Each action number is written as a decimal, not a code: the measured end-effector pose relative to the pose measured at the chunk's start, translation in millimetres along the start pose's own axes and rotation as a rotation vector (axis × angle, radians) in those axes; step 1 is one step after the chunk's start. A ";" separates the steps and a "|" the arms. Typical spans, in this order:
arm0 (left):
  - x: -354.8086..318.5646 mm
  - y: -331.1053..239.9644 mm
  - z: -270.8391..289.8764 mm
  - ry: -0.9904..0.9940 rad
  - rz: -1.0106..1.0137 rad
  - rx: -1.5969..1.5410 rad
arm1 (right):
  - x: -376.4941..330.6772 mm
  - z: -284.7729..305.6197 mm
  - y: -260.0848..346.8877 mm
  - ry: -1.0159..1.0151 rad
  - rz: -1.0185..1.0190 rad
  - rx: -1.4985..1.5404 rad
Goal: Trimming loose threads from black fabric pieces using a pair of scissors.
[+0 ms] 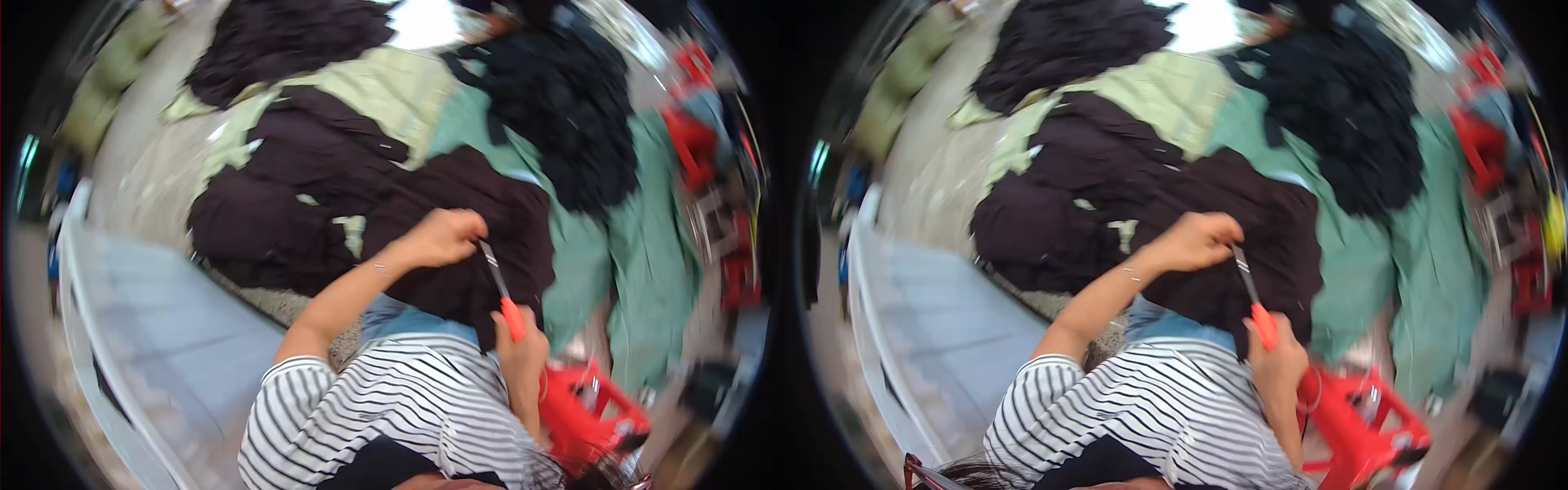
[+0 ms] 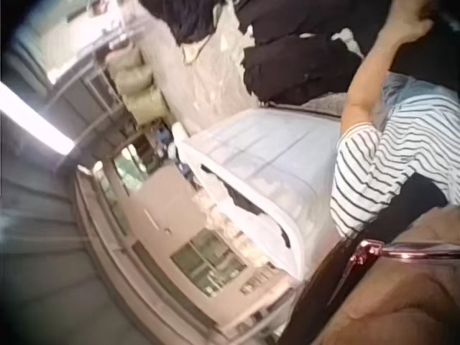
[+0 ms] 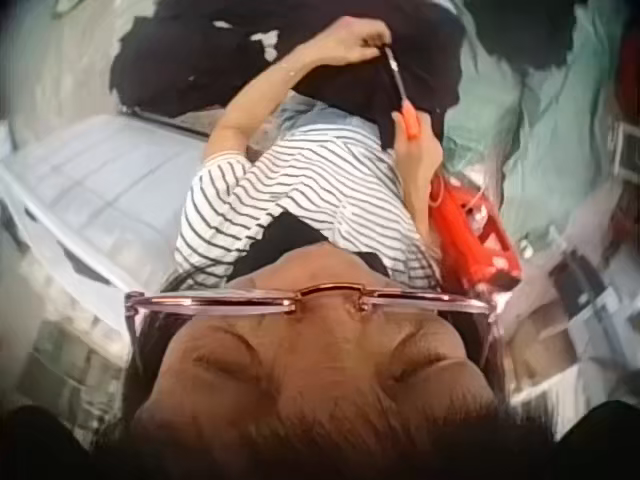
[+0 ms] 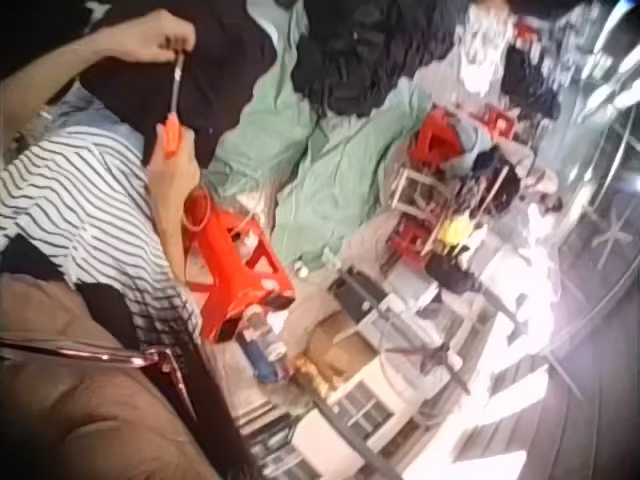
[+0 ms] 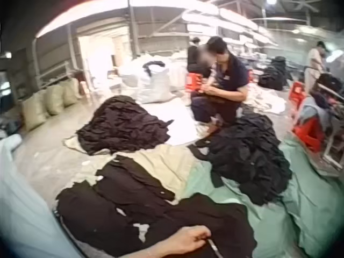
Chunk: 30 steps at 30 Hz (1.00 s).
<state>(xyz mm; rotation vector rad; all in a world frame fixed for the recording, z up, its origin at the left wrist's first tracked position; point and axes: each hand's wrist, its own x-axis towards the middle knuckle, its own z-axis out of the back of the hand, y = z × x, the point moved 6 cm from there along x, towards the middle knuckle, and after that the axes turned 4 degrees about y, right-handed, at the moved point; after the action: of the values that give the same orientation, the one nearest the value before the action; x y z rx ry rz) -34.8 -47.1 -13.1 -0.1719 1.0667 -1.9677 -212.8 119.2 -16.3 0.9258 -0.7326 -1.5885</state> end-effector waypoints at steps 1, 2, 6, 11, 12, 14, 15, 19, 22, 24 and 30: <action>13.1 -3.5 -18.3 -0.008 -0.109 -0.058 | 2.0 12.2 -11.8 -0.035 -0.026 0.082; 30.7 -12.6 -36.9 0.009 -0.131 -0.016 | 2.1 26.2 -34.6 -0.071 -0.082 0.054; 95.8 -75.9 -88.3 -0.362 -0.327 0.224 | 16.5 114.8 -63.7 -0.236 0.005 -0.213; 149.7 -94.4 -148.8 -0.215 -0.423 0.330 | 68.9 113.3 -70.8 -0.253 0.105 -0.314; 147.6 -103.7 -147.6 -0.238 -0.420 0.332 | 74.5 114.5 -68.8 -0.242 0.118 -0.289; 139.3 -111.1 -145.6 -0.250 -0.420 0.340 | 77.2 115.8 -69.3 -0.225 0.112 -0.234; 135.3 -113.2 -143.6 -0.190 -0.428 0.292 | 78.1 119.6 -71.3 -0.229 0.099 -0.209; 139.4 -107.2 -147.4 -0.151 -0.505 0.290 | 40.6 149.6 -100.3 -0.320 -0.079 -0.126; 122.0 -98.0 -106.2 -0.176 -0.426 0.245 | 20.8 155.8 -88.4 -0.338 -0.127 -0.196; 125.3 -77.1 -103.7 -0.246 -0.429 0.230 | 28.4 153.7 -77.0 -0.267 -0.207 -0.230; 128.8 -68.5 -115.1 -0.131 -0.395 0.057 | -2.9 148.4 -68.3 -0.297 -0.138 -0.306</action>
<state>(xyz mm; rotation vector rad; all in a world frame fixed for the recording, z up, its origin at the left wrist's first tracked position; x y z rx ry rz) -212.1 -54.3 -68.2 -0.5059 0.9413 -2.2975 -374.5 134.0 1.2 0.5318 -0.6139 -1.9227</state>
